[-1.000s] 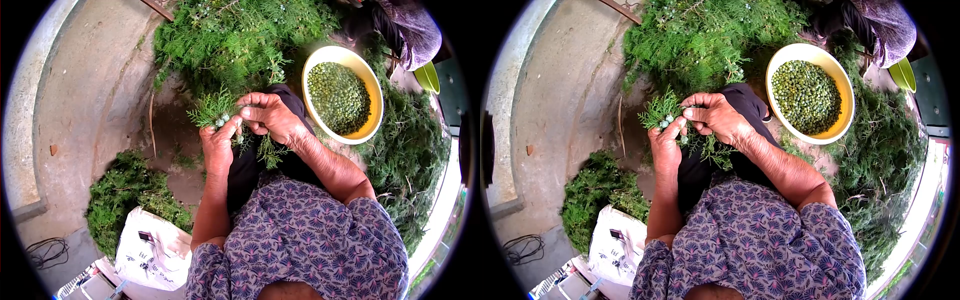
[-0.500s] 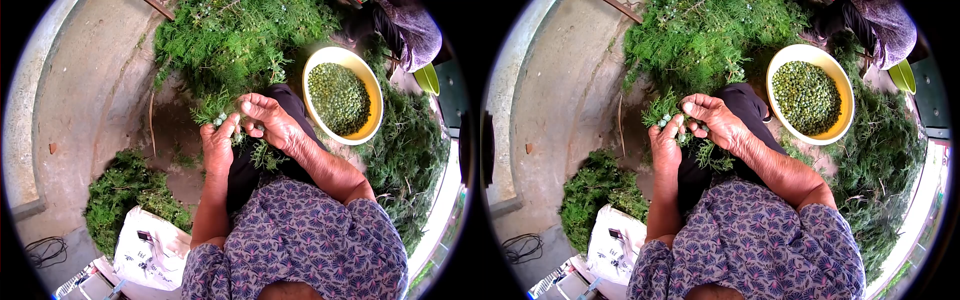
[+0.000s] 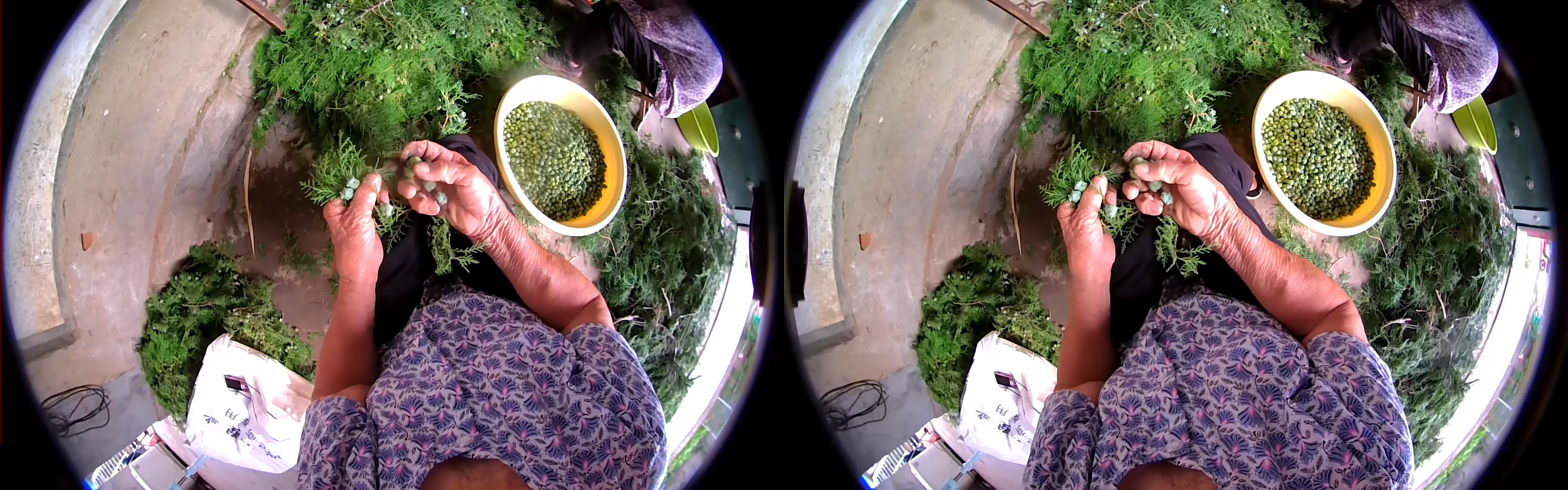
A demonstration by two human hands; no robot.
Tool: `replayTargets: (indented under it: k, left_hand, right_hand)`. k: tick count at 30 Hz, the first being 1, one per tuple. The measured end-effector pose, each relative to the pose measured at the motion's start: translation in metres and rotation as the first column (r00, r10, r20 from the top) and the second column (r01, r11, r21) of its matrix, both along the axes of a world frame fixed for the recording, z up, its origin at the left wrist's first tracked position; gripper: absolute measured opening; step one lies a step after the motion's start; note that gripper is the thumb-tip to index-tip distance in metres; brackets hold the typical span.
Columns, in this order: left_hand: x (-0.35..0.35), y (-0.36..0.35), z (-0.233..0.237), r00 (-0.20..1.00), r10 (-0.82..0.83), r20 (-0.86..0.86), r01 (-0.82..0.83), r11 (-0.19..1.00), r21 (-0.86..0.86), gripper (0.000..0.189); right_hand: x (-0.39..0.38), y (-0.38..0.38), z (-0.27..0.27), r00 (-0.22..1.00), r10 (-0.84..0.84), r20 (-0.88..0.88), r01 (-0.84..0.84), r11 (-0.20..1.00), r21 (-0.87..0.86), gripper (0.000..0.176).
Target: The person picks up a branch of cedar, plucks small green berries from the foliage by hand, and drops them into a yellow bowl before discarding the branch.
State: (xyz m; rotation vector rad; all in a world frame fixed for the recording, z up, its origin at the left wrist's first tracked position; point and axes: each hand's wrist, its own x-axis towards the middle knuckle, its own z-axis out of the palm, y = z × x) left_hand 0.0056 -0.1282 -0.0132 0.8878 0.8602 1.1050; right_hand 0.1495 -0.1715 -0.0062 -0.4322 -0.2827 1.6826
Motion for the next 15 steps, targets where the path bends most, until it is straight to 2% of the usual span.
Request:
replayTargets:
  k: [1, 3, 5, 7, 8, 9, 12, 14, 15]
  left_hand:
    - [0.0, 0.001, -0.002, 1.0, 0.018, 0.013, -0.018, 1.0, 0.014, 0.007]
    - [0.002, 0.0, -0.002, 0.999, 0.034, -0.002, -0.034, 0.999, 0.011, 0.007]
    - [0.005, -0.001, 0.001, 0.999, 0.038, 0.003, -0.039, 0.999, 0.035, 0.007]
    - [0.008, -0.003, 0.002, 0.997, 0.077, -0.019, -0.076, 0.997, 0.016, 0.007]
    - [0.009, -0.003, 0.002, 0.992, 0.117, -0.04, -0.117, 0.993, -0.001, 0.006]
    - [0.009, -0.004, 0.002, 0.992, 0.117, -0.041, -0.117, 0.993, -0.001, 0.006]
    - [0.008, -0.004, 0.0, 0.993, 0.111, -0.037, -0.111, 0.994, -0.019, 0.003]
    - [0.005, -0.002, -0.002, 0.999, 0.044, -0.027, -0.044, 0.999, 0.009, 0.002]
    - [0.004, -0.002, -0.001, 0.999, 0.044, -0.026, -0.044, 0.999, 0.01, 0.002]
  right_hand:
    - [-0.001, -0.002, -0.002, 1.0, 0.001, 0.0, -0.001, 1.0, -0.002, 0.02]
    - [-0.004, -0.006, -0.001, 0.981, -0.058, 0.185, 0.068, 0.996, -0.05, 0.017]
    - [-0.006, -0.01, -0.001, 0.932, -0.022, 0.362, 0.028, 1.0, -0.011, 0.015]
    - [-0.013, -0.013, 0.008, 0.783, -0.068, 0.618, 0.071, 0.997, 0.019, 0.019]
    - [-0.015, -0.013, 0.006, 0.667, -0.124, 0.735, 0.069, 0.992, 0.105, 0.023]
    - [-0.019, -0.009, 0.0, 0.461, -0.367, 0.808, 0.084, 0.924, 0.372, 0.023]
    - [-0.021, -0.012, 0.002, 0.436, -0.348, 0.83, 0.098, 0.935, 0.34, 0.02]
    - [-0.017, -0.015, 0.009, 0.745, -0.044, 0.666, 0.03, 0.999, 0.033, 0.017]
    - [-0.017, -0.014, 0.005, 0.745, -0.045, 0.666, 0.03, 0.999, 0.033, 0.017]
